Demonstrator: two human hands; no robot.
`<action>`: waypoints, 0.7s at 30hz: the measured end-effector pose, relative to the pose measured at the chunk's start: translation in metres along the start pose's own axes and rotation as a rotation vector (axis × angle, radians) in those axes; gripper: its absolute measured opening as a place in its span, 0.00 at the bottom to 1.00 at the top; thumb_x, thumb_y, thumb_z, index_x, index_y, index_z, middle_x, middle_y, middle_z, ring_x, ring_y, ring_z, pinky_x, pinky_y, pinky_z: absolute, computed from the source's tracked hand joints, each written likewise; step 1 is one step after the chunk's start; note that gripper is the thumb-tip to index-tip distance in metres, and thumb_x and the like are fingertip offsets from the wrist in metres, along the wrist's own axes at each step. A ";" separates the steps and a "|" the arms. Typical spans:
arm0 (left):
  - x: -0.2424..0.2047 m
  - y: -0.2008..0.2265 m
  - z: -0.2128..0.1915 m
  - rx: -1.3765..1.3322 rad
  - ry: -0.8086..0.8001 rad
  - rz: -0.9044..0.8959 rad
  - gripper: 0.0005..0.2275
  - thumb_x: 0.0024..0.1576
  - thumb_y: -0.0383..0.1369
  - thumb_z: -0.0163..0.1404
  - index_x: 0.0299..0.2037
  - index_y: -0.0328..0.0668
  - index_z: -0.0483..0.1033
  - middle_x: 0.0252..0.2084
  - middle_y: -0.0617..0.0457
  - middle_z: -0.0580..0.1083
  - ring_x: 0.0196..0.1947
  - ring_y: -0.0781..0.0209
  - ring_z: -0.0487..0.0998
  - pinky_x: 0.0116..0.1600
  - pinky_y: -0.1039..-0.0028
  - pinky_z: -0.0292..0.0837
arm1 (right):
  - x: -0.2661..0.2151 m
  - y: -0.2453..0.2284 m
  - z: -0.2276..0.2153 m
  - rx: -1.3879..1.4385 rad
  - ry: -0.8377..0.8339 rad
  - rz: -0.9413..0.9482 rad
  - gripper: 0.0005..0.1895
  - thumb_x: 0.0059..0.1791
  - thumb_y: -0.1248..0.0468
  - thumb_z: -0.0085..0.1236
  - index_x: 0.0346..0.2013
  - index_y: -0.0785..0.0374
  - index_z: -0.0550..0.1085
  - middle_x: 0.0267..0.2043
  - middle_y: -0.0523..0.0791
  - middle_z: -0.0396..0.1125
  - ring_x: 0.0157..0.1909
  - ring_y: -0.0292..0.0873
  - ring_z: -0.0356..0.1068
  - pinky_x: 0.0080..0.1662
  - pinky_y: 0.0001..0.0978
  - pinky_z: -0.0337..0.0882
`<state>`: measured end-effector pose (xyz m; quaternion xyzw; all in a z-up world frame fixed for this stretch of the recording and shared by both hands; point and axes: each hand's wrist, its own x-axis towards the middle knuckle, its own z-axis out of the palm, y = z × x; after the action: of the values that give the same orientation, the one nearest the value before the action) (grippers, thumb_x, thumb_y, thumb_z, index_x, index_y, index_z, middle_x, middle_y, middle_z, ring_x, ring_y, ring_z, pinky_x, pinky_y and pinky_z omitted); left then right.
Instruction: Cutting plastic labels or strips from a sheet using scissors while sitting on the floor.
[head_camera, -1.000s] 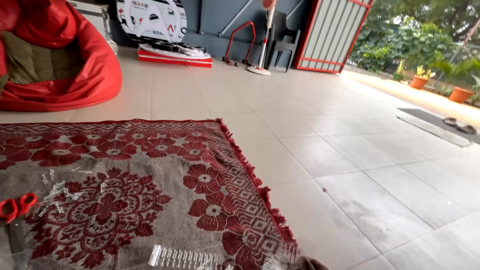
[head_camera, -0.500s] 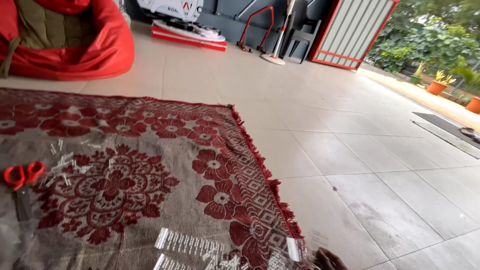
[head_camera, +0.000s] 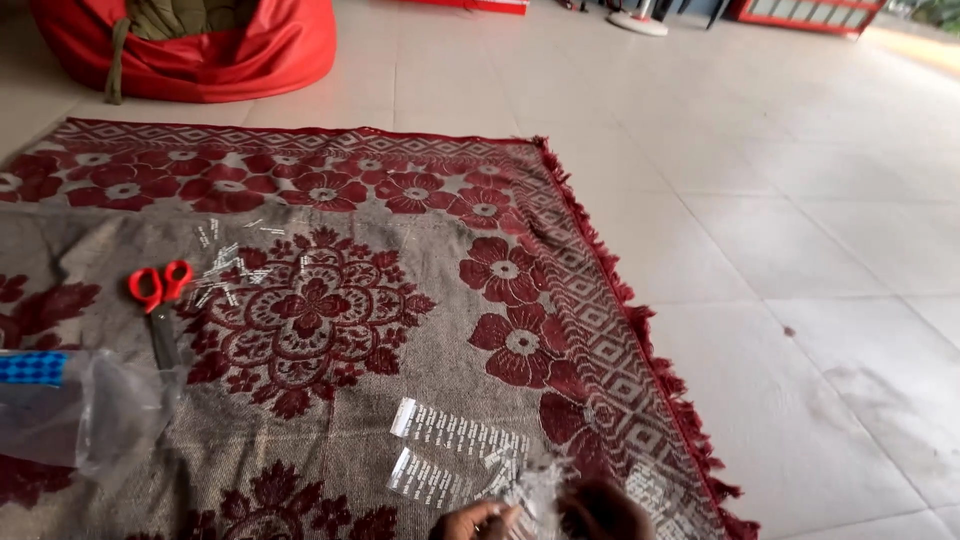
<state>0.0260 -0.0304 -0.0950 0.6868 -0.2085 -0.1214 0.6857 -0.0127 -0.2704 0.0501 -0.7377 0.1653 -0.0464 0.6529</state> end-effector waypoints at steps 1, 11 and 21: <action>-0.002 0.021 -0.006 0.004 -0.009 -0.006 0.18 0.66 0.45 0.53 0.50 0.36 0.85 0.43 0.54 0.83 0.40 0.70 0.86 0.46 0.66 0.85 | 0.006 0.002 -0.010 0.007 0.007 0.006 0.08 0.45 0.70 0.65 0.38 0.69 0.80 0.32 0.50 0.79 0.31 0.40 0.80 0.34 0.31 0.79; -0.007 0.078 -0.016 -0.267 0.176 -0.209 0.19 0.64 0.34 0.42 0.64 0.39 0.71 0.62 0.36 0.74 0.57 0.50 0.82 0.54 0.65 0.86 | -0.028 -0.056 -0.003 0.005 0.040 0.261 0.12 0.48 0.62 0.65 0.30 0.67 0.74 0.25 0.50 0.72 0.23 0.45 0.72 0.29 0.40 0.75; -0.013 0.104 0.001 -0.279 -0.152 -0.062 0.21 0.72 0.36 0.42 0.72 0.35 0.68 0.76 0.39 0.64 0.73 0.54 0.67 0.70 0.66 0.68 | -0.049 -0.034 0.052 0.077 -0.340 0.031 0.13 0.46 0.66 0.63 0.43 0.64 0.74 0.37 0.48 0.77 0.41 0.42 0.82 0.48 0.39 0.84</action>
<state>0.0014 -0.0223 0.0067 0.5796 -0.2197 -0.2218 0.7527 -0.0375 -0.2031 0.0836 -0.7068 0.0620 0.0827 0.6998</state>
